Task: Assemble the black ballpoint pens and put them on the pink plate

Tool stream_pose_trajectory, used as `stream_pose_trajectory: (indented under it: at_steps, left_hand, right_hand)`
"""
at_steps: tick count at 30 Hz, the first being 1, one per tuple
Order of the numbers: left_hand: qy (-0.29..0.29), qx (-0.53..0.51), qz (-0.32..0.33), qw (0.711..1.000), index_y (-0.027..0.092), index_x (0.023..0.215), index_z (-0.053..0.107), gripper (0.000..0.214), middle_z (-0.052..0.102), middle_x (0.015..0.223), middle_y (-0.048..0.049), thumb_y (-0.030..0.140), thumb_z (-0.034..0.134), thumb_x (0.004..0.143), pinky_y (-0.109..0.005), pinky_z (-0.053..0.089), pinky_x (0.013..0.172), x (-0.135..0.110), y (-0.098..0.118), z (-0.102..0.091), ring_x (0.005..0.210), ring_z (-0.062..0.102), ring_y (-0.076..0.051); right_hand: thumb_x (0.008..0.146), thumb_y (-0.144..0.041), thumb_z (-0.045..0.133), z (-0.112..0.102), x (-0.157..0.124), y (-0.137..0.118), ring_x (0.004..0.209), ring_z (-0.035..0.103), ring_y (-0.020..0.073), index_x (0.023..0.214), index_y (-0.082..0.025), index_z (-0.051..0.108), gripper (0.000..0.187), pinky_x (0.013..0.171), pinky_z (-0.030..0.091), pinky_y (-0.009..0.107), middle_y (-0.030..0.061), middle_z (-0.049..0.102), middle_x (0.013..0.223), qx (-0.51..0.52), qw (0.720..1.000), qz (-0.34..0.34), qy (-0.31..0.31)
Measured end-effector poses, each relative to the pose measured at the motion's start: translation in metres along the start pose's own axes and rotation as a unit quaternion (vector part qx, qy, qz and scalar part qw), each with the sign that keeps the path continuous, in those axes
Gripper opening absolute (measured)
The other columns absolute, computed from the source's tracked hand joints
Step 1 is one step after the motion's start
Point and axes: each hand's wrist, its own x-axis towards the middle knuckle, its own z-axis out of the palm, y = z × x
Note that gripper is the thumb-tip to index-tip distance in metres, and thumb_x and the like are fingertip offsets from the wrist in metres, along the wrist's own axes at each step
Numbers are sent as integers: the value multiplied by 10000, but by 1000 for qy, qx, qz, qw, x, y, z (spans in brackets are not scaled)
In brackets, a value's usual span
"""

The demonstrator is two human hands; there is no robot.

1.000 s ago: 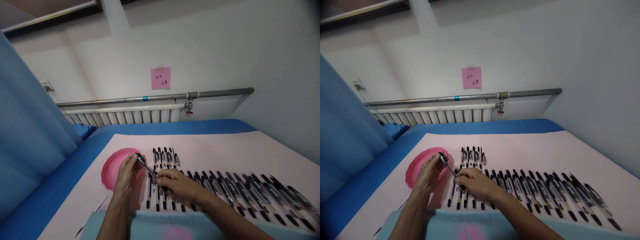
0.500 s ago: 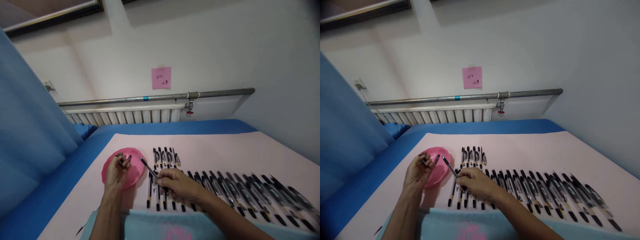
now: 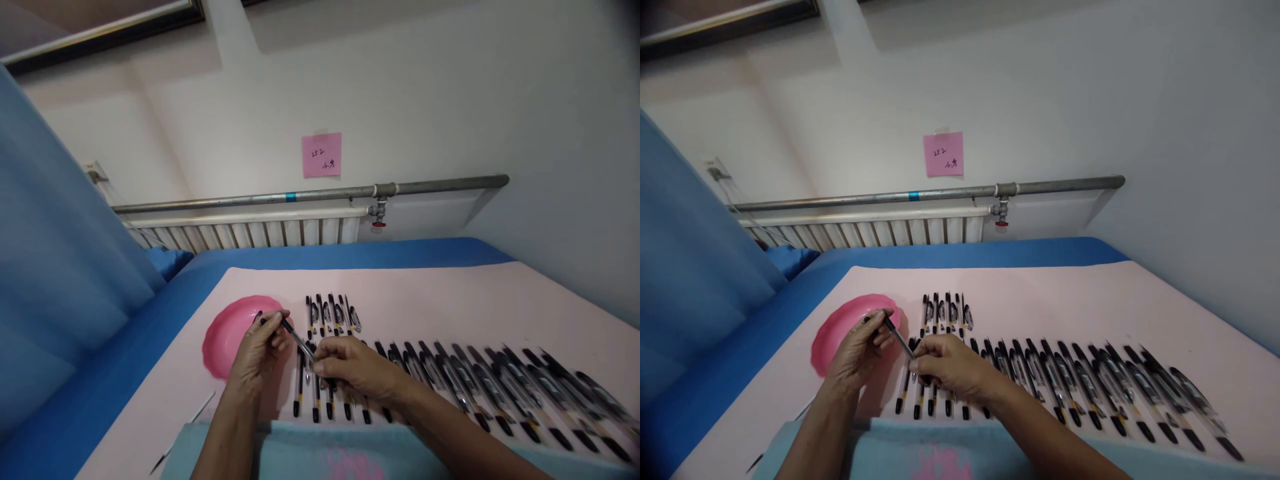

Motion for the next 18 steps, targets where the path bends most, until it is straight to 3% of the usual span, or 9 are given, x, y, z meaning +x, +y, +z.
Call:
stream_pose_trajectory:
  at_steps: [3,7,9,12,14,18]
  left_hand:
    - [9,-4,4,1000,98,772,641,194,405,483,51,229,699,641,-151,257,405,0,0,0,429,342,-23]
    - [7,-17,4,1000,94,793,647,227,408,488,50,229,710,622,-149,263,406,-1,2,1,434,340,-23]
    - [9,-18,5,1000,89,787,649,233,409,488,48,235,714,617,-151,266,405,-1,3,1,433,337,-24]
    - [19,-15,7,1000,87,790,654,237,419,489,43,235,713,615,-154,279,408,-1,3,2,439,348,-29]
    - [22,-14,7,1000,87,795,657,246,427,495,40,237,717,610,-156,292,414,-1,3,2,446,358,-31]
    - [21,-9,5,1000,88,791,655,260,434,497,38,241,729,594,-155,289,409,-1,3,3,445,365,-33]
  right_hand:
    - [624,-199,645,1,1,3,522,426,46,656,-157,540,118,482,317,162,-59,480,572,-14,998,-49,45]
    - [758,-379,492,2,2,6,487,483,71,803,-147,560,246,442,325,192,4,574,653,92,994,4,-60]
    - [762,-376,465,3,3,6,467,479,72,798,-134,567,265,432,318,193,10,574,625,109,991,13,-72]
    - [673,-280,591,4,2,3,458,422,53,703,-156,539,137,426,287,176,-45,507,554,60,998,-3,18]
    - [636,-244,635,5,1,1,490,430,55,718,-170,528,154,443,295,173,-52,513,579,48,997,-13,59]
    - [760,-367,471,7,0,-2,500,484,80,823,-150,558,242,465,331,202,7,579,645,111,993,19,-27]
